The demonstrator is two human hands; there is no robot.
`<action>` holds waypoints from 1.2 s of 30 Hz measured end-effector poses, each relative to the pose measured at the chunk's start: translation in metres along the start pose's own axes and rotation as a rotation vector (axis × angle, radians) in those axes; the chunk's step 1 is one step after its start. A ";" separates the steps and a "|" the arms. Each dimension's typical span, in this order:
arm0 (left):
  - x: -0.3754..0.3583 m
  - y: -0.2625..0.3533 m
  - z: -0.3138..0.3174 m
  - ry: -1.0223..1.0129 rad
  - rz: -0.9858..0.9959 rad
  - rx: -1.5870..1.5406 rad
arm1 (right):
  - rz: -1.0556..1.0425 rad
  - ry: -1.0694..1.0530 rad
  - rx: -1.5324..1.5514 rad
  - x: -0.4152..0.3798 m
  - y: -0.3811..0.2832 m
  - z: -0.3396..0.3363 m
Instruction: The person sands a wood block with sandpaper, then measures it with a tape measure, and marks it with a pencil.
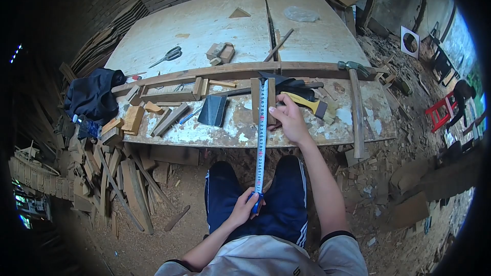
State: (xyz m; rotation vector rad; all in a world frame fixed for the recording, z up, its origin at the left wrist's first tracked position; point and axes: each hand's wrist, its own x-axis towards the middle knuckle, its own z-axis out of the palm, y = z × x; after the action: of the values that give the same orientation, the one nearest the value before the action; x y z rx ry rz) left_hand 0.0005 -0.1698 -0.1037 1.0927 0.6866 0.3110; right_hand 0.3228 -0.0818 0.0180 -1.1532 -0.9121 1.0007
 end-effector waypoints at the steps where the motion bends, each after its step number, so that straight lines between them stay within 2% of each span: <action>1: 0.000 0.000 0.000 0.000 0.002 -0.001 | -0.001 -0.002 0.004 0.000 0.001 0.000; 36: 0.000 0.018 -0.002 0.029 0.094 -0.001 | 0.023 0.019 -0.018 -0.002 -0.004 0.006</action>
State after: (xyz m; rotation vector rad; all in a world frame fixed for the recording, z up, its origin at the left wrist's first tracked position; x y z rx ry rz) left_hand 0.0013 -0.1604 -0.0885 1.1234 0.6617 0.4083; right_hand 0.3169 -0.0823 0.0227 -1.1891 -0.8961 1.0007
